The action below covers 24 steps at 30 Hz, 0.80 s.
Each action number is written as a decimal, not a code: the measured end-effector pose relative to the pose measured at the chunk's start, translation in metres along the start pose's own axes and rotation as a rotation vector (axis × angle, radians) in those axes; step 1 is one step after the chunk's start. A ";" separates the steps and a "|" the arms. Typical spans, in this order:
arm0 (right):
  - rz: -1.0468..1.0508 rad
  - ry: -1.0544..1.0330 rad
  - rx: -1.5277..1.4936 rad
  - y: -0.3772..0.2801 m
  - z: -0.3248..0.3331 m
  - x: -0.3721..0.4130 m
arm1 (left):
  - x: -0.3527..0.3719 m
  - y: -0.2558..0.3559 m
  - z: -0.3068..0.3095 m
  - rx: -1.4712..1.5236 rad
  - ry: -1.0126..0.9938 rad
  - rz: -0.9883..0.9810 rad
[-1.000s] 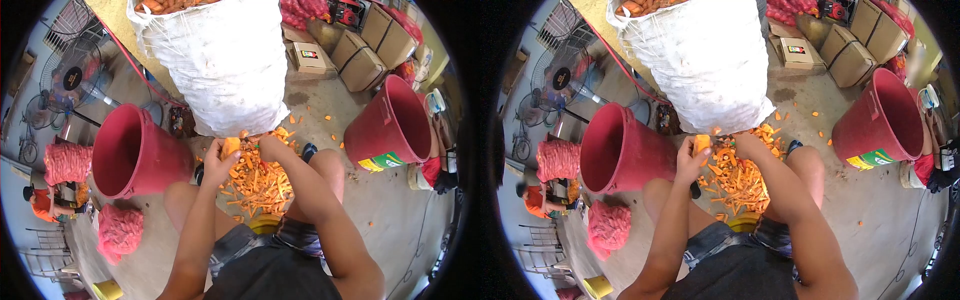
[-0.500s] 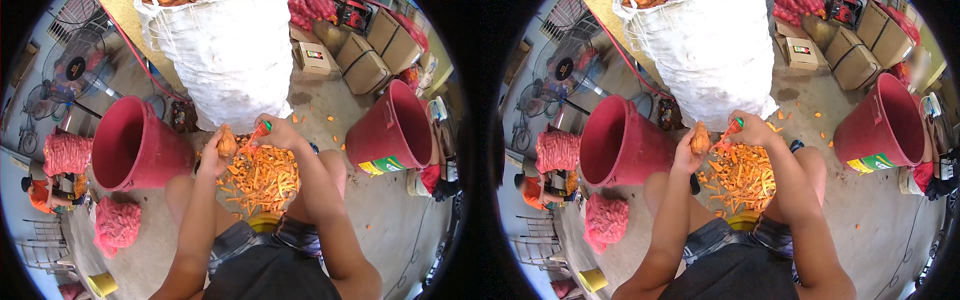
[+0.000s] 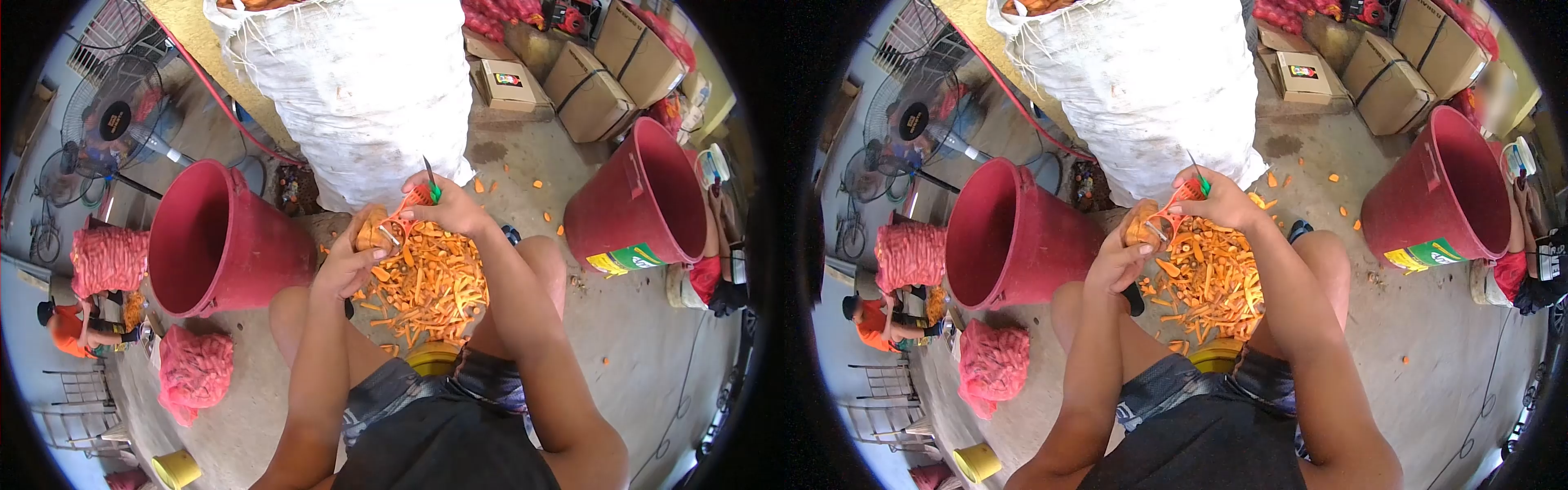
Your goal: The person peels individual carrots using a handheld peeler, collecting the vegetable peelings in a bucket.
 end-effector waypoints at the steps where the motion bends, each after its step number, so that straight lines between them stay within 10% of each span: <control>1: -0.002 0.001 -0.001 -0.003 -0.001 0.002 | 0.001 0.000 0.000 -0.014 0.012 0.023; 16: 0.226 -0.046 -0.098 0.003 0.014 -0.009 | 0.003 -0.002 -0.012 -0.158 -0.086 -0.076; 24: -0.098 0.037 -0.153 0.018 0.022 -0.018 | 0.008 0.001 -0.010 -0.043 -0.088 -0.027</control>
Point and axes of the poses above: each hand's wrist, its own x-axis away from the middle knuckle, its own z-axis out of the back of the hand, y = z × x, the point moved 6 cm from there along -x, towards the middle knuckle, and after that the axes turned 13 degrees about -z, right-handed, at the moved point
